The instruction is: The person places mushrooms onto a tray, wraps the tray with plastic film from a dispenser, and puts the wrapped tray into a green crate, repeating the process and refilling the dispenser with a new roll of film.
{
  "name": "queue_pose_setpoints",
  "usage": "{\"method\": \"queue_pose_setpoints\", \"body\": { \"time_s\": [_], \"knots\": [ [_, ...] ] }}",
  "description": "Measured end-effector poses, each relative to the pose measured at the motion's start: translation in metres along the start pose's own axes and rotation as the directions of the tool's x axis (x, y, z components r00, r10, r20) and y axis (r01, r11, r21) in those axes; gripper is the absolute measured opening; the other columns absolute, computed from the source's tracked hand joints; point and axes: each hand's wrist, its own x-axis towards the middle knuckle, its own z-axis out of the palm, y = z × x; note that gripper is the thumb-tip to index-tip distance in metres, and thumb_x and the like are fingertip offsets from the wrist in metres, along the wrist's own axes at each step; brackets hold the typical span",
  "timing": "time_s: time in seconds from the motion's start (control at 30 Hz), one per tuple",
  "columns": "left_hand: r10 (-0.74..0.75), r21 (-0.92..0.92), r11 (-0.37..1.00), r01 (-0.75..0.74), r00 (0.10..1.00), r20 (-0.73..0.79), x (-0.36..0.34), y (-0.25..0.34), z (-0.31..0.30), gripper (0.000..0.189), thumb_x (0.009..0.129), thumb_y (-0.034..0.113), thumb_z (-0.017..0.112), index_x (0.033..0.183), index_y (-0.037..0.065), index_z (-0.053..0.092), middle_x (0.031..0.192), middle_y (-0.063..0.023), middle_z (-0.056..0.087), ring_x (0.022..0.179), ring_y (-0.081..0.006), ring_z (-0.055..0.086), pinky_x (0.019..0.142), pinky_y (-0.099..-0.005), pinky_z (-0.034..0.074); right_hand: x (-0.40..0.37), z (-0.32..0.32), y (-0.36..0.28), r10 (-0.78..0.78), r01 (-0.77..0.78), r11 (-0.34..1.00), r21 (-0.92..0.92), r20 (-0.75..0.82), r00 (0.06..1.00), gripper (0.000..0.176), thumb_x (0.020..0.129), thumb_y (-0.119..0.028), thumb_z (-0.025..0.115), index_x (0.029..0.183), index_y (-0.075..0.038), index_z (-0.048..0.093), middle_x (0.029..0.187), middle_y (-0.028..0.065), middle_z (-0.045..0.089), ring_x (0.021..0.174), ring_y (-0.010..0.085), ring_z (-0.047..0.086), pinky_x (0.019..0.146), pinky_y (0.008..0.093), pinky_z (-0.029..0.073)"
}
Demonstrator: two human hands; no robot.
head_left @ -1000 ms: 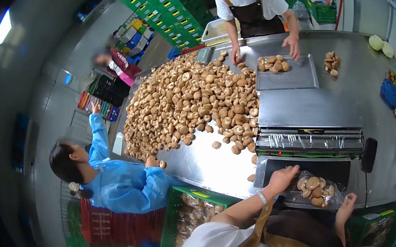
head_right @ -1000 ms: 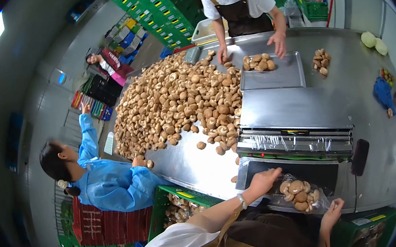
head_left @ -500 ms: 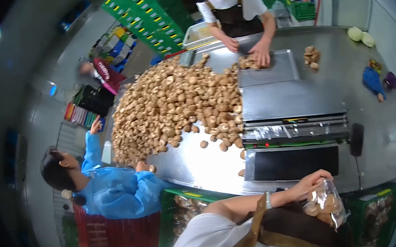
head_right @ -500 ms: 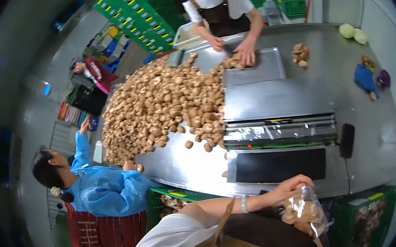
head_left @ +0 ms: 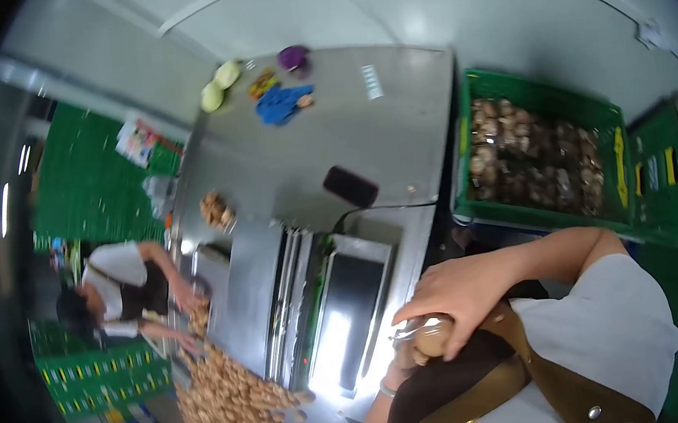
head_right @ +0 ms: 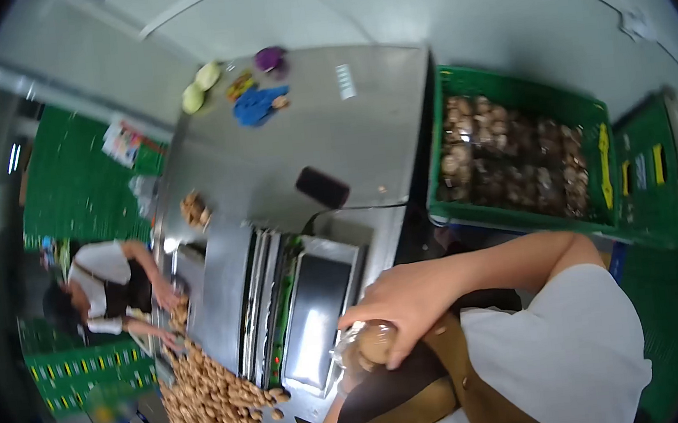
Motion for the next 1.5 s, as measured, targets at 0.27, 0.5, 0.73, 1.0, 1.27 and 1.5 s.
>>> {"method": "queue_pose_setpoints", "body": {
  "time_s": [0.27,0.5,0.73,1.0,1.27,1.5],
  "knots": [
    [-0.200,0.149,0.945,0.292,0.874,-0.443,0.122,-0.038,-0.007,0.019,0.099,0.005,0.055,0.118,0.003,0.055,0.116,-0.0090,0.064,0.088,-0.0151,0.064,0.080,-0.0261,0.049,-0.160,0.000,0.162,0.653,0.385,0.557,0.736,-0.674,0.345,0.045,0.086,-0.018,0.063,0.129,-0.006,0.055,0.121,0.0102,0.059,0.106,0.0187,0.060,0.094,0.0337,0.050],
    [-0.279,0.129,0.906,0.403,0.798,-0.534,0.143,-0.061,-0.033,0.015,0.100,0.011,0.056,0.114,0.005,0.057,0.111,-0.0106,0.065,0.088,-0.0154,0.065,0.081,-0.0275,0.051,-0.279,0.102,0.279,0.948,0.437,0.301,0.848,-0.315,-0.042,0.056,0.095,-0.043,0.063,0.134,-0.006,0.047,0.125,0.0073,0.056,0.110,0.0185,0.057,0.090,0.0341,0.051],
    [-0.300,0.246,0.855,0.457,0.822,-0.484,0.154,-0.068,-0.031,0.020,0.099,0.010,0.057,0.118,0.002,0.058,0.108,-0.0090,0.067,0.090,-0.0144,0.065,0.083,-0.0267,0.050,-0.270,0.136,0.330,0.988,0.509,0.145,0.848,-0.148,-0.035,0.064,0.093,-0.049,0.064,0.137,-0.006,0.046,0.130,0.0080,0.053,0.119,0.0222,0.053,0.098,0.0381,0.046],
    [-0.148,0.486,0.754,0.442,0.835,-0.530,0.117,-0.084,-0.057,0.022,0.097,0.014,0.063,0.115,0.002,0.063,0.099,-0.0054,0.069,0.085,-0.0088,0.063,0.075,-0.0237,0.049,-0.266,0.145,0.376,0.985,0.065,0.169,0.983,-0.170,0.014,0.087,0.085,-0.056,0.070,0.144,-0.002,0.038,0.139,0.0148,0.050,0.131,0.0296,0.046,0.110,0.0425,0.033],
    [0.055,0.606,0.702,0.375,0.819,-0.572,0.037,-0.037,-0.094,0.014,0.098,0.009,0.060,0.109,0.000,0.061,0.091,-0.0053,0.067,0.085,-0.0105,0.064,0.079,-0.0265,0.052,-0.264,0.135,0.380,0.431,-0.713,0.508,0.483,-0.859,-0.274,0.055,0.091,-0.024,0.065,0.135,0.005,0.048,0.135,0.0217,0.051,0.123,0.0359,0.050,0.105,0.0444,0.038],
    [0.395,0.366,0.916,-0.165,0.207,-0.895,-0.106,0.053,-0.223,0.012,0.097,0.013,0.060,0.103,0.003,0.063,0.090,-0.0037,0.067,0.078,-0.0109,0.060,0.076,-0.0257,0.049,-0.014,0.030,0.200,0.250,-0.502,0.861,0.076,-0.925,0.288,0.034,0.087,0.000,0.056,0.122,-0.001,0.054,0.127,0.0141,0.054,0.117,0.0291,0.053,0.098,0.0364,0.042]
  ]
}}
